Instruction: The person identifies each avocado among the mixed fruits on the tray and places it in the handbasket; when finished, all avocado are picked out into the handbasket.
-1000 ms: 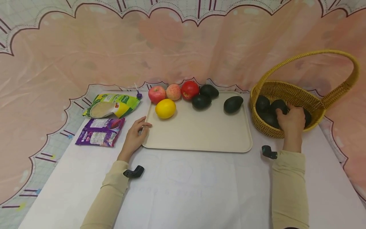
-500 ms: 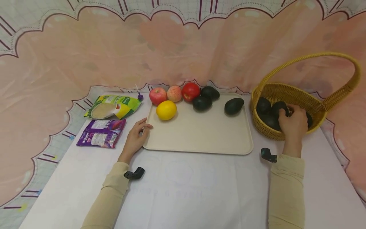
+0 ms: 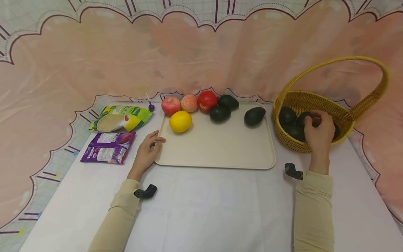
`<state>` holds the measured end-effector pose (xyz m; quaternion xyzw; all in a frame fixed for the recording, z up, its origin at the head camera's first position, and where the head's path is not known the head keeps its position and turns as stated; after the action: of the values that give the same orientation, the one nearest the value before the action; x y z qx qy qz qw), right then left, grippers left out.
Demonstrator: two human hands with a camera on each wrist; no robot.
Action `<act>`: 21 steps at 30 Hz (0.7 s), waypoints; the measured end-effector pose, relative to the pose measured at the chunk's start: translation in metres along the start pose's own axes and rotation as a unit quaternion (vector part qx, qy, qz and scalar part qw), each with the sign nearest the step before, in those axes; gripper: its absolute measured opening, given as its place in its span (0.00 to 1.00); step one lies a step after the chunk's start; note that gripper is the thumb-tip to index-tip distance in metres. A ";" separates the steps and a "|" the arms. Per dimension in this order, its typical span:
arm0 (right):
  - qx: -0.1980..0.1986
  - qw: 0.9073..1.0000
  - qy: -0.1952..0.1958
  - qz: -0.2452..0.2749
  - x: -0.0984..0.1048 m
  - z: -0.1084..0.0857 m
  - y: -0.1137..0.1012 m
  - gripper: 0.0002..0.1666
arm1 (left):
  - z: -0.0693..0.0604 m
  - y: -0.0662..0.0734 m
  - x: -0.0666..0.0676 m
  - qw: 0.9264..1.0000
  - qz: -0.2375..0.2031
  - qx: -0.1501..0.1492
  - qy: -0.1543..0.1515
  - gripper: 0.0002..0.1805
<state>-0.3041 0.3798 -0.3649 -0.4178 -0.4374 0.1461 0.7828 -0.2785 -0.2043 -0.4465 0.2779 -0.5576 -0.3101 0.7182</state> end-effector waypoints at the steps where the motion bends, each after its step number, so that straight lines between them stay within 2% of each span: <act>1: 0.003 1.000 0.000 0.004 0.000 -0.001 -0.003 0.22 | 0.000 0.000 0.000 1.000 -0.001 0.000 0.001 0.10; 15: 0.083 0.994 -0.026 0.064 -0.015 -0.019 -0.048 0.21 | 0.002 -0.002 -0.002 1.000 -0.002 0.007 -0.005 0.10; 21: 0.125 0.987 -0.027 0.101 -0.024 -0.027 -0.066 0.17 | 0.002 -0.001 -0.002 1.000 -0.006 0.006 -0.006 0.10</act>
<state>-0.3057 0.3111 -0.3343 -0.3546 -0.3921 0.2896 0.7979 -0.2808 -0.2041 -0.4483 0.2841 -0.5620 -0.3124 0.7113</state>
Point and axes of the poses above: each hand's wrist, its own z-axis towards the middle knuckle, its own x-axis out of the back of the hand, y = z × x, the point moved 10 cm from there along z, towards the middle knuckle, and after that the axes turned 3 degrees about y, right-handed, at the moved point
